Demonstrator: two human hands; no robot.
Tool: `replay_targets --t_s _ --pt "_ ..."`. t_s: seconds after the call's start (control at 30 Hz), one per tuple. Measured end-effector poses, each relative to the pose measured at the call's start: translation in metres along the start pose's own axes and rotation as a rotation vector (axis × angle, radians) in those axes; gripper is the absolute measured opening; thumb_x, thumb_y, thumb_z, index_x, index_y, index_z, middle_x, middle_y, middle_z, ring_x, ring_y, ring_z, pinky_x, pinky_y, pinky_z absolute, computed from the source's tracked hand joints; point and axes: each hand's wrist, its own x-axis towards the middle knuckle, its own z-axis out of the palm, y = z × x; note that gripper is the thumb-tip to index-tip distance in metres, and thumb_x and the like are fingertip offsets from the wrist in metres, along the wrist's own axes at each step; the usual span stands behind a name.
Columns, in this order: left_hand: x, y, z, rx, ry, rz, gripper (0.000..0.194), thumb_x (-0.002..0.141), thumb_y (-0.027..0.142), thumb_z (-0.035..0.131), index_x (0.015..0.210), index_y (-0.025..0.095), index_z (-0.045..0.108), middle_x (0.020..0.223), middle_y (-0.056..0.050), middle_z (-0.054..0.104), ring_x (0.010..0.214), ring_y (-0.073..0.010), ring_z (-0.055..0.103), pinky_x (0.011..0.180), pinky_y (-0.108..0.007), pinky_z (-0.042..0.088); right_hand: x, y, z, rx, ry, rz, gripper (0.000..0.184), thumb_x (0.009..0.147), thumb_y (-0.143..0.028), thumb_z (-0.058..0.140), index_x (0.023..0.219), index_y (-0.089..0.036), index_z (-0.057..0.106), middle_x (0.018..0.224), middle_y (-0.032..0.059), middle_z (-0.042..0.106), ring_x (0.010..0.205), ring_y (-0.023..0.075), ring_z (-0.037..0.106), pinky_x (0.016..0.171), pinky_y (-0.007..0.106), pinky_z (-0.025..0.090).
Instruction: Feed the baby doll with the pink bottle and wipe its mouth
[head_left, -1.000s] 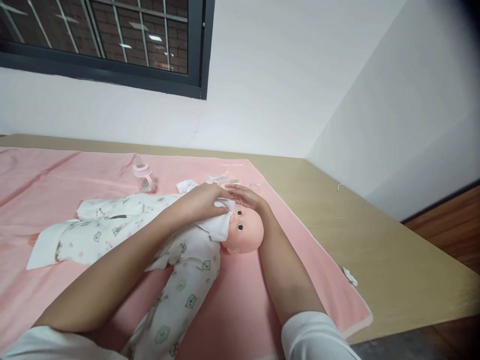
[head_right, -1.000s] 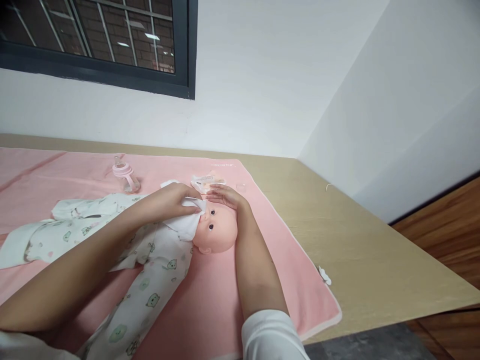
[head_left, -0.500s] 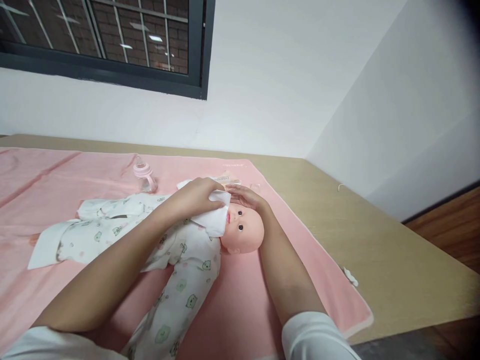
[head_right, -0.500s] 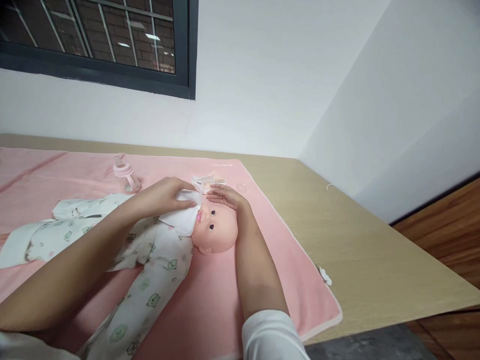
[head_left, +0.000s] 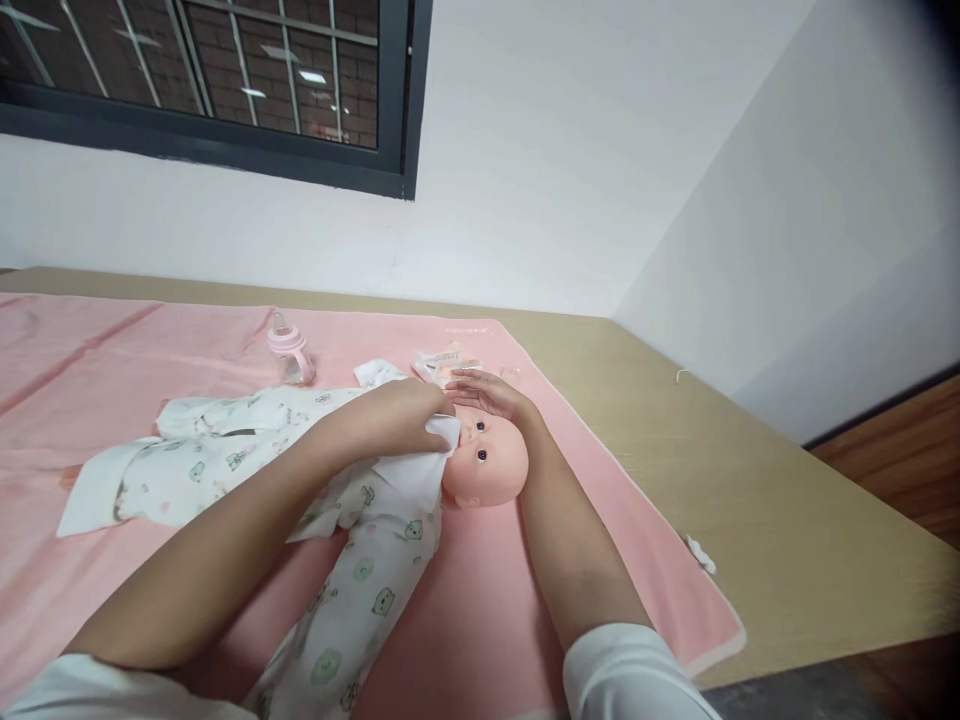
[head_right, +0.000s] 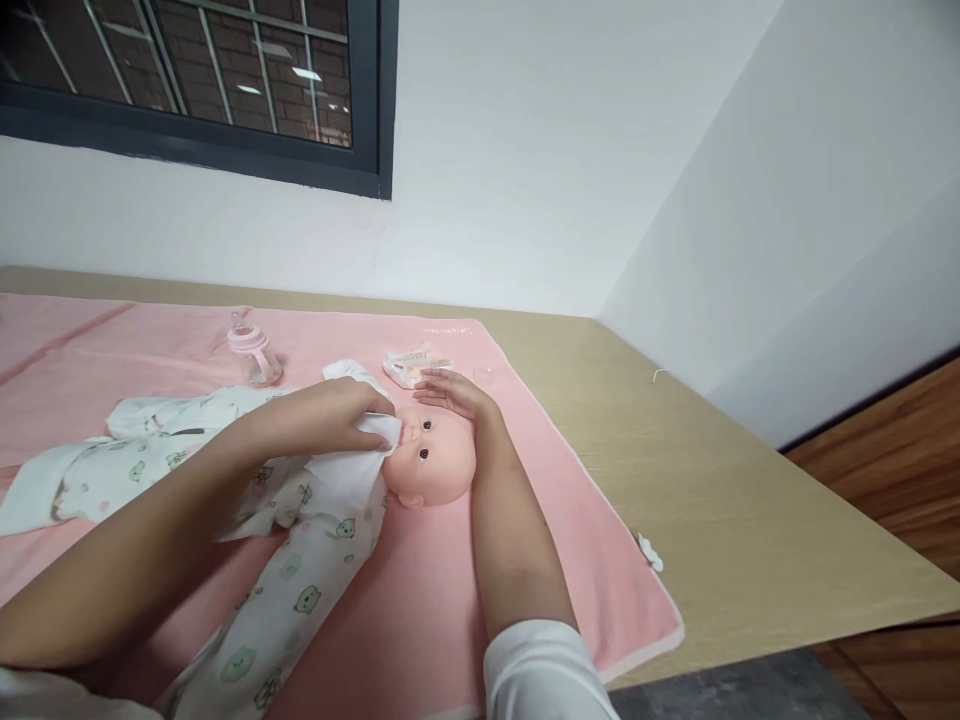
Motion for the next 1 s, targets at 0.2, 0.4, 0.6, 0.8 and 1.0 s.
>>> replay_targets --t_s 0.2,0.4,0.6,0.8,1.0 --pt "0.003 -0.004 0.0 0.04 0.047 0.003 0.017 0.075 0.021 0.056 0.061 0.02 0.045 0.059 0.001 0.051 0.056 -0.0158 0.049 0.05 -0.028 0.027 0.003 0.002 -0.003 0.0 -0.013 -0.002 0.023 0.09 -0.017 0.061 0.113 -0.017 0.061 0.103 0.0094 0.073 0.096 0.0178 0.072 0.108 0.041 0.049" --pt "0.005 -0.008 -0.003 -0.02 0.062 0.015 0.009 0.076 0.02 0.055 0.072 0.02 0.063 0.069 0.001 0.062 0.064 -0.0169 0.055 0.055 -0.027 0.032 0.001 0.002 -0.001 -0.01 -0.002 -0.008 0.024 0.091 -0.02 0.061 0.115 -0.017 0.061 0.103 0.008 0.073 0.097 0.0176 0.072 0.109 0.04 0.048" --pt "0.009 -0.01 0.0 -0.05 0.118 0.023 0.03 0.079 0.018 0.055 0.102 0.023 0.073 0.094 0.0 0.074 0.079 -0.0191 0.063 0.064 -0.026 0.039 0.001 0.001 0.0 -0.006 0.015 -0.012 0.024 0.091 -0.017 0.059 0.115 -0.016 0.061 0.099 0.0072 0.073 0.094 0.0161 0.071 0.107 0.039 0.05" --pt "0.015 -0.012 0.007 -0.094 0.21 0.045 0.025 0.081 0.021 0.057 0.098 0.022 0.075 0.101 -0.002 0.075 0.09 -0.0218 0.066 0.074 -0.027 0.044 -0.003 -0.004 0.004 -0.004 0.042 0.02 0.021 0.093 -0.014 0.055 0.113 -0.017 0.061 0.097 0.0062 0.073 0.088 0.015 0.071 0.104 0.037 0.051" --pt "0.021 -0.015 0.008 -0.119 0.286 0.019 0.021 0.08 0.021 0.059 0.093 0.02 0.076 0.098 -0.004 0.076 0.092 -0.0234 0.068 0.081 -0.029 0.046 0.002 0.0 0.001 -0.014 0.003 -0.006 0.024 0.091 -0.016 0.059 0.115 -0.016 0.06 0.102 0.0084 0.073 0.094 0.0163 0.071 0.105 0.038 0.051"
